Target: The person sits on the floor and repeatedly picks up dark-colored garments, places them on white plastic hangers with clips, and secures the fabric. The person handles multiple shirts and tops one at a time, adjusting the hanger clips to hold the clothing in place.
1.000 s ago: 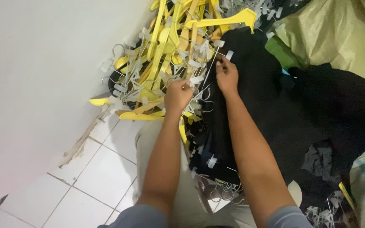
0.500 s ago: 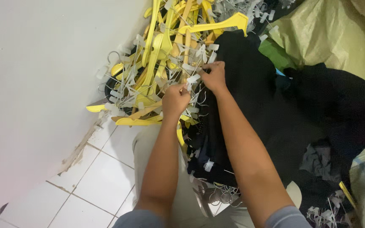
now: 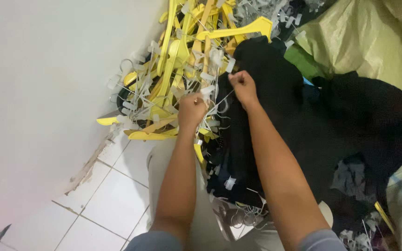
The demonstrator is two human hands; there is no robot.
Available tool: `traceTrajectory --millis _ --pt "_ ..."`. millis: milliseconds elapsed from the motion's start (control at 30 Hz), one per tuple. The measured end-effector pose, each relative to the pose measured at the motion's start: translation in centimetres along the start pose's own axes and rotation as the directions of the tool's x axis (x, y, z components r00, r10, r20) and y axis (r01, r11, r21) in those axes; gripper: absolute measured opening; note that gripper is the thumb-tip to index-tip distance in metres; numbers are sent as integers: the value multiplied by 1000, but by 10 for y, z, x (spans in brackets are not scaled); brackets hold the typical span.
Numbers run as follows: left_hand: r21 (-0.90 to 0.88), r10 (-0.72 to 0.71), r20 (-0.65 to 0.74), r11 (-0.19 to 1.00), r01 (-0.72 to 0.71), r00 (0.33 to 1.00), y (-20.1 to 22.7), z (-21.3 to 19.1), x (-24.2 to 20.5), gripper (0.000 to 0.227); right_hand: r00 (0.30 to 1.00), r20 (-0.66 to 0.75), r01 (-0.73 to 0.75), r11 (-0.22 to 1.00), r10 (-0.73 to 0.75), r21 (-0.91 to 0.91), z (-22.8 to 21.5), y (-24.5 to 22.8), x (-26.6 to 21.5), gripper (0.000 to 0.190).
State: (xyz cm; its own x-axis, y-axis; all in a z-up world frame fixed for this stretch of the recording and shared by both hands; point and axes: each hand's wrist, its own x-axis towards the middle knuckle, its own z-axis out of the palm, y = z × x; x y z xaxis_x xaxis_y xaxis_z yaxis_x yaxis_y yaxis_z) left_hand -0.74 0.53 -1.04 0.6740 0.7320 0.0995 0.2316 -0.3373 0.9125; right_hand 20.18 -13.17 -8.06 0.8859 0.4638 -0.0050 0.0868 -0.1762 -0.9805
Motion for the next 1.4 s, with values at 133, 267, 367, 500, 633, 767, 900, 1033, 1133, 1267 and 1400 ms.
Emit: traceTrajectory --millis 133,267,367,500,633,767,900,1033,1133,1267,1400 --pt "-218 -253 182 932 290 950 -6 13 3 29 984 98 175 900 -148 -400 12 -18 -13 30" --pt "-452 -154 105 873 185 982 -5 18 10 25 995 39 90 994 -88 -59 28 -40 -24 28" --pt "-432 -167 102 880 195 981 -11 18 10 24 992 122 -34 993 20 117 32 -49 -42 26" --pt "-461 -209 218 839 289 953 -22 26 8 25 982 161 -117 986 97 121 22 -59 -69 27" --pt "-270 -140 292 937 222 946 -31 34 6 22 988 156 0 995 16 -97 9 -73 -90 27" --pt "39 -57 265 998 48 963 -27 45 3 28 980 113 193 902 -161 -386 3 -84 -112 24" --pt "-269 239 120 942 -200 963 -19 50 7 75 984 50 173 890 -168 -423 9 -89 -129 23" --pt "-423 14 140 905 47 990 -21 48 9 37 983 -105 123 962 -152 -242 9 -82 -135 29" --pt "-146 -65 292 983 111 954 -27 44 0 24 978 -187 80 996 -88 -51 9 -76 -137 31" --pt "-29 13 395 1000 -2 919 -29 49 -21 32 953 -256 171 985 -164 8 7 -72 -146 31" --pt "-79 178 199 983 -165 964 -22 52 -33 32 965 -199 194 975 -169 113 0 -75 -158 31"
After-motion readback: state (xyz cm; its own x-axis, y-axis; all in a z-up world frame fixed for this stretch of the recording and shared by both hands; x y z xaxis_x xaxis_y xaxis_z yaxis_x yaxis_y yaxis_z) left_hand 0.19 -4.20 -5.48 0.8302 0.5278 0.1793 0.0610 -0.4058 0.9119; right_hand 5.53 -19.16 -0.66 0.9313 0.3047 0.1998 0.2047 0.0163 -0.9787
